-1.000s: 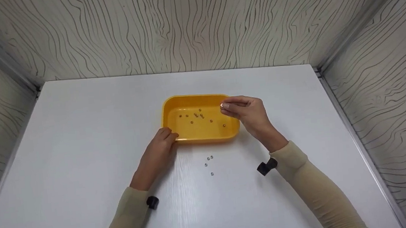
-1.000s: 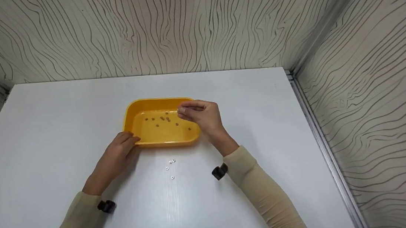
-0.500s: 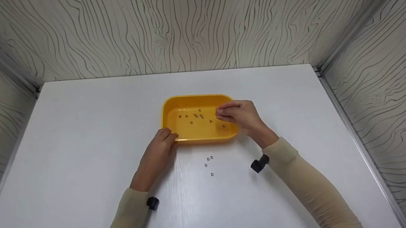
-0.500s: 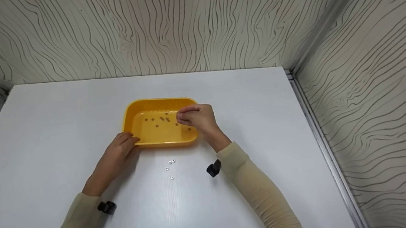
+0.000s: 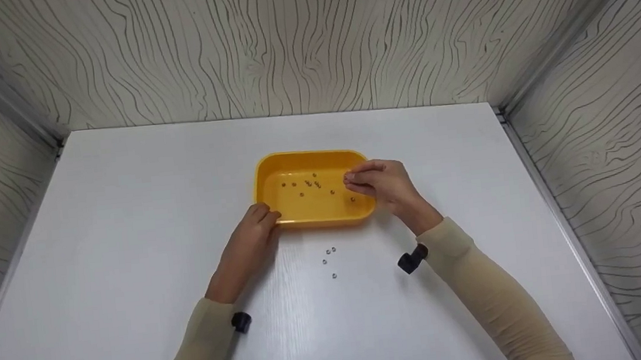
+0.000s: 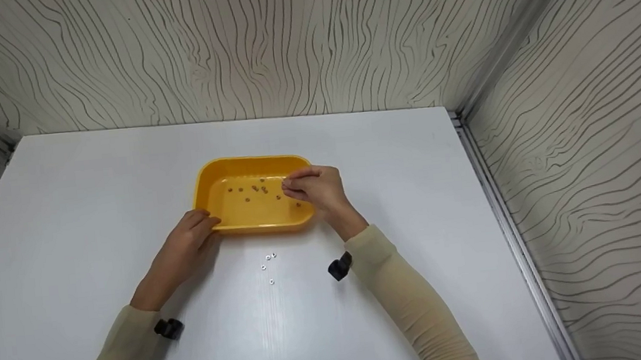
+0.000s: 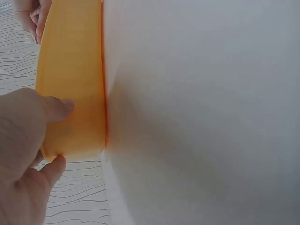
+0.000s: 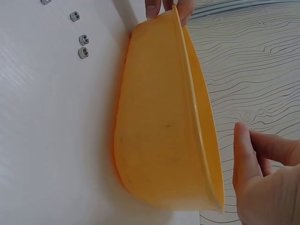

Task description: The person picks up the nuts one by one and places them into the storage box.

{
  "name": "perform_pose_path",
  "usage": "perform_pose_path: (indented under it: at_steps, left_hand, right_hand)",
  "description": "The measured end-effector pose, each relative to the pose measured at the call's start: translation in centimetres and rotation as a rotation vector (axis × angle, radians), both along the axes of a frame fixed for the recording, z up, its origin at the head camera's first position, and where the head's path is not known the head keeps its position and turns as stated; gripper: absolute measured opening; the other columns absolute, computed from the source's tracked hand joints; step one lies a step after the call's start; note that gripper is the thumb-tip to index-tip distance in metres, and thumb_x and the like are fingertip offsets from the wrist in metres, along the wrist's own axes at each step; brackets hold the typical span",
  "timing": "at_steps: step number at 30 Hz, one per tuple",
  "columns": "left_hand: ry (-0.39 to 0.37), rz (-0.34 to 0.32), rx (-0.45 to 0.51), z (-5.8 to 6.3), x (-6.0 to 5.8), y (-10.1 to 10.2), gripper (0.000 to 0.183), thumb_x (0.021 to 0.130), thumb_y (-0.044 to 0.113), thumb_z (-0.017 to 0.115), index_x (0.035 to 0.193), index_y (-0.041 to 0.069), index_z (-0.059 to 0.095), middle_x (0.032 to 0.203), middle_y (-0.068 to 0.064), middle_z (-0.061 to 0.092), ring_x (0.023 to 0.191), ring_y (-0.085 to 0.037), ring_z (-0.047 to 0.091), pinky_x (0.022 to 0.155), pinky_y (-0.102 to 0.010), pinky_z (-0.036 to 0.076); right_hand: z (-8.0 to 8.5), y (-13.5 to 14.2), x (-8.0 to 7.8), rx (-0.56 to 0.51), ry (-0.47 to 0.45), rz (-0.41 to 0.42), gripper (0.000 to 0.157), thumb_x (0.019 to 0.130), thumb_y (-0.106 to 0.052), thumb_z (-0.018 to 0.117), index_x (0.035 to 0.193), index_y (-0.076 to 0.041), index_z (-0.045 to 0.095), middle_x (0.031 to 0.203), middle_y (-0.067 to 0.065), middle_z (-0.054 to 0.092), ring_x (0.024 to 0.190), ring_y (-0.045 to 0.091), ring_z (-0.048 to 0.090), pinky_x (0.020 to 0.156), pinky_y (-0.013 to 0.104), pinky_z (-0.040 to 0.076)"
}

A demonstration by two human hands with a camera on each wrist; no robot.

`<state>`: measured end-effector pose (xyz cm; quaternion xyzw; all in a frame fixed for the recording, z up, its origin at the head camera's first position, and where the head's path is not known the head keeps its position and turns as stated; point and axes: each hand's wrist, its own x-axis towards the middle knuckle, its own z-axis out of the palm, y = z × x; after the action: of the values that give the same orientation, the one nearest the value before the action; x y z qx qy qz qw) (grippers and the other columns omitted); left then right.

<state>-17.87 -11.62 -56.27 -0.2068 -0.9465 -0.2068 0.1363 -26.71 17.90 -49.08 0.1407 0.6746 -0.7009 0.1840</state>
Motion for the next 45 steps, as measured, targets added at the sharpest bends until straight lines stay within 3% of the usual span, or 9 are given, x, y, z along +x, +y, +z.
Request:
perform_pose_path:
  at_steps: [5,10,18,22,28,34,38,42,45]
  left_hand:
    - [0.019,-0.015,0.015,0.0,0.1,-0.1,0.024,0.098,0.008,0.072,0.121,0.001,0.071,0.116,-0.008,0.066,0.11,-0.022,0.06,0.101,-0.033,0.058]
    - [0.028,-0.015,0.005,0.0,0.2,-0.1,0.025,0.098,0.01,0.073,0.122,0.002,0.07,0.116,-0.006,0.066,0.11,-0.021,0.059,0.101,-0.032,0.057]
    - [0.048,-0.017,0.013,-0.1,0.2,-0.1,0.023,0.098,0.009,0.073,0.12,0.003,0.071,0.116,-0.007,0.066,0.11,-0.022,0.06,0.101,-0.033,0.058]
    - [0.055,-0.013,0.023,-0.2,0.3,-0.1,0.023,0.097,0.009,0.074,0.12,0.003,0.072,0.115,-0.007,0.066,0.109,-0.022,0.059,0.1,-0.033,0.058]
    - [0.06,-0.018,0.023,-0.2,0.2,0.0,0.024,0.097,0.009,0.074,0.121,0.003,0.071,0.114,-0.007,0.066,0.109,-0.022,0.059,0.099,-0.033,0.058]
    - [0.044,-0.016,0.017,-0.1,0.2,0.0,0.023,0.099,0.008,0.071,0.121,0.003,0.071,0.115,-0.006,0.065,0.109,-0.021,0.059,0.1,-0.032,0.058]
    - [0.049,-0.013,-0.016,0.0,0.2,-0.1,0.024,0.101,0.008,0.069,0.124,0.003,0.07,0.117,-0.006,0.065,0.111,-0.02,0.059,0.101,-0.03,0.057]
    - [0.064,-0.014,-0.026,-0.1,0.2,-0.1,0.024,0.101,0.009,0.069,0.124,0.003,0.07,0.117,-0.006,0.065,0.111,-0.02,0.058,0.102,-0.03,0.057]
    - [0.064,-0.015,-0.014,-0.2,0.1,0.0,0.023,0.101,0.008,0.069,0.123,0.003,0.07,0.117,-0.007,0.065,0.111,-0.021,0.059,0.102,-0.031,0.057]
  right_hand:
    - [-0.1,0.1,0.1,-0.014,0.015,-0.005,0.038,0.095,-0.003,0.075,0.129,0.009,0.066,0.108,0.012,0.078,0.099,0.021,0.08,0.091,0.032,0.063]
    - [-0.2,0.4,0.3,-0.001,0.016,-0.011,0.041,0.095,-0.006,0.076,0.132,0.008,0.064,0.113,0.012,0.076,0.104,0.023,0.078,0.092,0.031,0.063]
    - [0.5,0.6,2.0,0.092,0.113,0.05,0.029,0.093,-0.017,0.081,0.115,-0.002,0.071,0.11,0.01,0.076,0.1,0.023,0.075,0.092,0.03,0.064]
    - [0.7,0.4,3.6,0.207,0.246,0.16,0.027,0.092,-0.023,0.083,0.111,-0.005,0.073,0.11,0.008,0.078,0.101,0.025,0.074,0.088,0.026,0.064]
    - [0.2,0.0,6.7,0.383,0.544,0.355,0.021,0.092,-0.023,0.083,0.107,-0.01,0.079,0.106,0.005,0.079,0.091,0.017,0.073,0.08,0.023,0.061]
    - [-0.6,-0.6,9.8,0.639,0.828,0.731,0.023,0.096,-0.017,0.078,0.119,-0.013,0.077,0.112,0.003,0.08,0.099,0.018,0.074,0.087,0.036,0.064]
    - [-1.4,-0.8,10.8,0.839,1.069,0.954,0.023,0.095,-0.013,0.078,0.118,-0.012,0.078,0.114,0.001,0.08,0.104,0.018,0.074,0.092,0.035,0.062]
    - [-2.3,-1.3,11.3,0.998,1.292,1.079,0.02,0.092,-0.009,0.079,0.112,-0.013,0.081,0.108,-0.003,0.082,0.102,0.014,0.074,0.093,0.029,0.062]
    - [-3.0,-1.6,11.5,1.12,1.401,1.16,0.019,0.092,-0.008,0.079,0.11,-0.014,0.081,0.105,-0.004,0.082,0.1,0.013,0.074,0.092,0.026,0.061]
